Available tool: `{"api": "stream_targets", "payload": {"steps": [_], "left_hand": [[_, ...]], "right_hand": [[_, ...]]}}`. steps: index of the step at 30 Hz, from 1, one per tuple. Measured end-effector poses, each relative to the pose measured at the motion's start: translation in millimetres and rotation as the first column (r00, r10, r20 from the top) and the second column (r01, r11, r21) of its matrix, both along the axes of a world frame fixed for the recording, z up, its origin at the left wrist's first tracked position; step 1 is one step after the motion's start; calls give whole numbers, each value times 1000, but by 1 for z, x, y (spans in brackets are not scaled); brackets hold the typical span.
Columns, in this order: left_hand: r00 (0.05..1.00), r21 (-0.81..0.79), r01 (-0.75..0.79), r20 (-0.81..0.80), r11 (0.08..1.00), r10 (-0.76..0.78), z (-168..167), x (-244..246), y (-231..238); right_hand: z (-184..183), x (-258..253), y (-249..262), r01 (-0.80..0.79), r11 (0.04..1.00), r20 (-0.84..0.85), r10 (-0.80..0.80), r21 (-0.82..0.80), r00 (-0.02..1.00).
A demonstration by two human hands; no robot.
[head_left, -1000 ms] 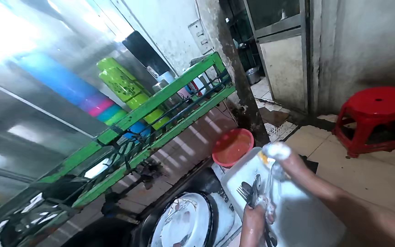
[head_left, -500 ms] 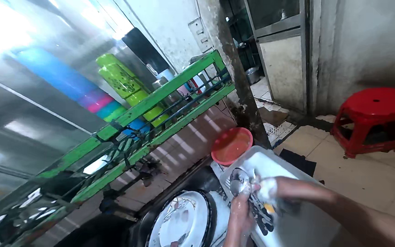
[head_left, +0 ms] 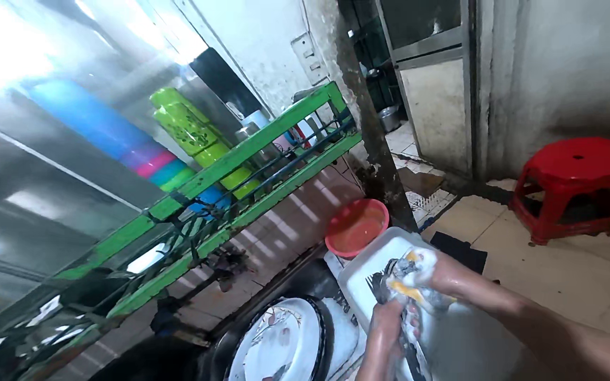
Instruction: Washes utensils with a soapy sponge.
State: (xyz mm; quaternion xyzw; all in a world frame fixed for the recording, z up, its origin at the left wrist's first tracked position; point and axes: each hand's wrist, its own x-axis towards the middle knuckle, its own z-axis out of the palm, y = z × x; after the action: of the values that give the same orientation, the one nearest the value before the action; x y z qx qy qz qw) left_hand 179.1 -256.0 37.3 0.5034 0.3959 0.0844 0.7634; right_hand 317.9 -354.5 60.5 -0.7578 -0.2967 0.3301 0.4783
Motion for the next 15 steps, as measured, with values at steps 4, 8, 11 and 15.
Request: {"api": "stream_targets", "payload": {"steps": [4,8,11,15], "left_hand": [[997,90,-82,13,993,82,2,1,-4],[989,243,-121,-54,962,138,3,3,-15],[991,234,-112,-43,966,125,-5,2,-24],[987,191,-150,-24,970,158,0,4,-26]], "right_hand": [[-22,-2,-1,185,979,-64,-179,85,982],[-20,-23,-7,43,995,-118,-33,86,992],[-14,-9,-1,86,993,133,-74,-84,988],[-24,-11,3,121,992,240,-107,-41,965]]}}
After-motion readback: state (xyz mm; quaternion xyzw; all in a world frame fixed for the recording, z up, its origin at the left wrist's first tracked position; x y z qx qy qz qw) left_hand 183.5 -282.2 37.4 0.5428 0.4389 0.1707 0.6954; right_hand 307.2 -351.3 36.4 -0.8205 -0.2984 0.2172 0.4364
